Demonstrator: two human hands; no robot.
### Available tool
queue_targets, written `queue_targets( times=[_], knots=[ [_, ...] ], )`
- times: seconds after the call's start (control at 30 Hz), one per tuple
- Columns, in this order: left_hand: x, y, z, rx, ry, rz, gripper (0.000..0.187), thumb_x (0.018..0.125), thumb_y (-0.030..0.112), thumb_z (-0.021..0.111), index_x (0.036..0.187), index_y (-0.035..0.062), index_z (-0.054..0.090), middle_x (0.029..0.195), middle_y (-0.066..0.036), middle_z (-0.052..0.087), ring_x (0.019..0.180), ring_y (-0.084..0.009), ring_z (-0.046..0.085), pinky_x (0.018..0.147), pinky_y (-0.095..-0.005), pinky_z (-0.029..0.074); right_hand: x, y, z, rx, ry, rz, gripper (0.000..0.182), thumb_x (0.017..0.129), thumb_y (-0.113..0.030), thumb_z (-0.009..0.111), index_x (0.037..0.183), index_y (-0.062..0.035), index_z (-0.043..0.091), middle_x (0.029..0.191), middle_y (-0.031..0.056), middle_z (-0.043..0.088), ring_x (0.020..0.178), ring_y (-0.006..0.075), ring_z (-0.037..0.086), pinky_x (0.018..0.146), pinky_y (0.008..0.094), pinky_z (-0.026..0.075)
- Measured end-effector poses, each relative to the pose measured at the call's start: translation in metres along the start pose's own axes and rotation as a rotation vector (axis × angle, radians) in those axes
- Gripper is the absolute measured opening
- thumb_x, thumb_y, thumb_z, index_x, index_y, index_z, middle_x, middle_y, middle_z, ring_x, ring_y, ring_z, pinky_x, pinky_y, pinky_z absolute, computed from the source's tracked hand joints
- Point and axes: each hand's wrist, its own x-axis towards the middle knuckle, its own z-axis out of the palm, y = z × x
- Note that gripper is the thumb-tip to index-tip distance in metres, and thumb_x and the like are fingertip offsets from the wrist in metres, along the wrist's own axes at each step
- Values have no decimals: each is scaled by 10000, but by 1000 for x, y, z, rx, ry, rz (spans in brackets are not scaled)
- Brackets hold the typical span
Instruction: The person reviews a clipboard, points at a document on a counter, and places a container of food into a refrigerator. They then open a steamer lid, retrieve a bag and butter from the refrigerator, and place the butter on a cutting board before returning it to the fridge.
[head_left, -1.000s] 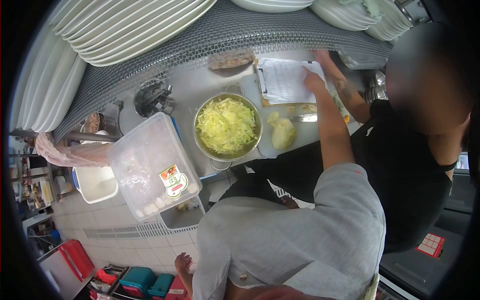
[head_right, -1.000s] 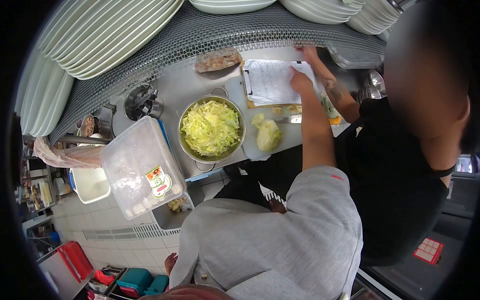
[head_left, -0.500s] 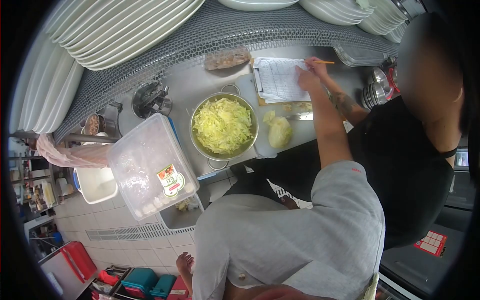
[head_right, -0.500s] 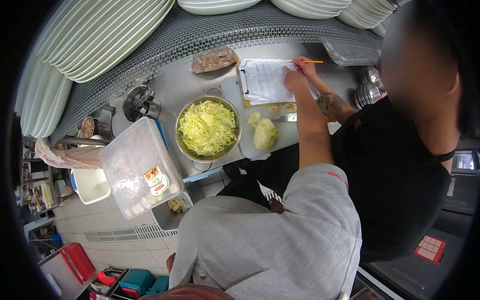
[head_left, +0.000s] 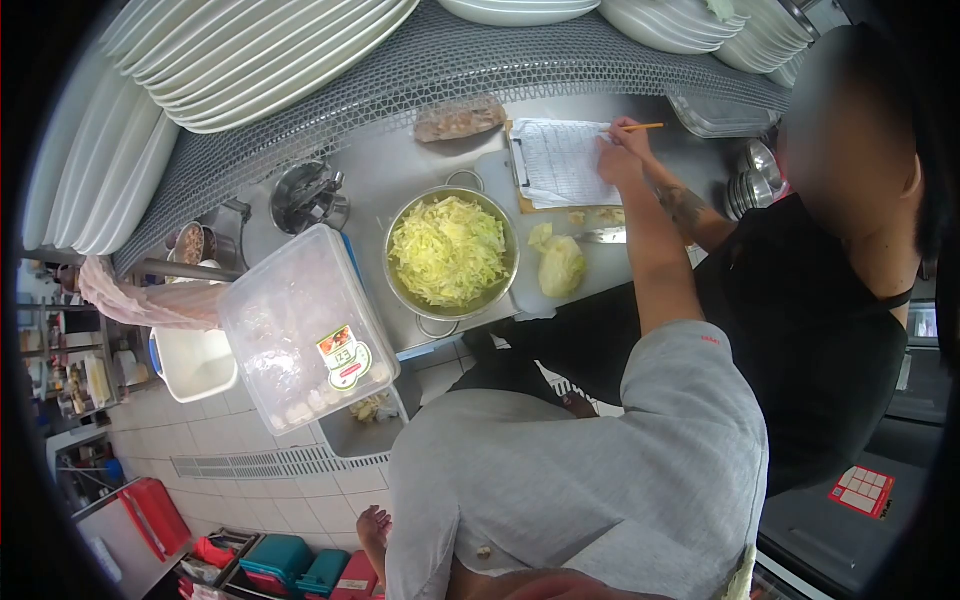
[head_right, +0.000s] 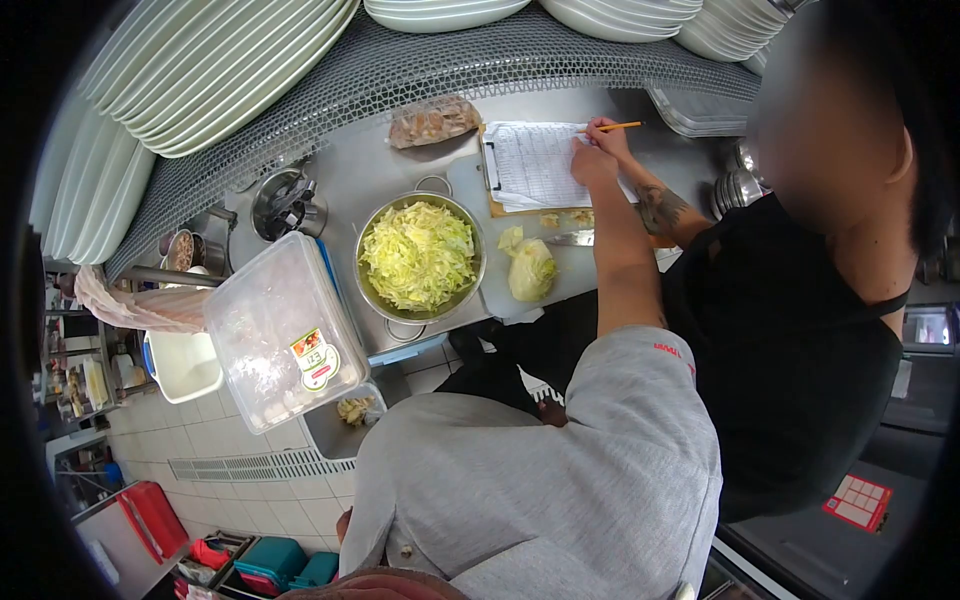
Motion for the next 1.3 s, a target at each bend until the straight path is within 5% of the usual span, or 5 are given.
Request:
queue_targets(
  times=[0.1,0.23,0.33,1.13,1.3],
  knots=[
    [-6,0,1,-44,29,-27,298,968,298,560,1151,63,568,877,-104,645,695,-228,622,588,-365,509,3,2,-4,-30,-37,24,51,927,-97,613,893,-70,638,706,-10,596,619,57,503,533,230,401],
    [-3,-2,-3,-40,25,-31,303,975,305,546,1159,66,569,892,-110,648,699,-229,619,611,-373,510,-52,-18,56,-1542,-39,31,234,976,-187,503,1083,-49,659,904,60,697,846,172,651,775,312,503],
    [-2,-6,-5,-59,7,-4,309,974,308,546,1165,65,567,913,-118,648,702,-231,618,615,-374,508,-47,-32,58,-1522,-203,270,504,962,-192,358,1461,-183,432,1279,128,640,1233,253,587,1024,410,452],
    [8,-9,-14,-77,42,-56,293,975,276,542,1140,35,565,864,-120,636,678,-227,624,568,-356,516,-65,-64,85,-1524,-198,443,580,942,-192,424,1513,-136,339,1342,121,601,1214,254,599,981,418,490],
    [36,-12,-40,73,-48,153,289,973,270,536,1159,50,564,895,-114,638,687,-222,631,544,-349,518,-96,-75,96,-1503,7,262,444,909,-184,480,1342,-111,546,1249,133,652,1162,276,627,956,410,504]
  ],
)
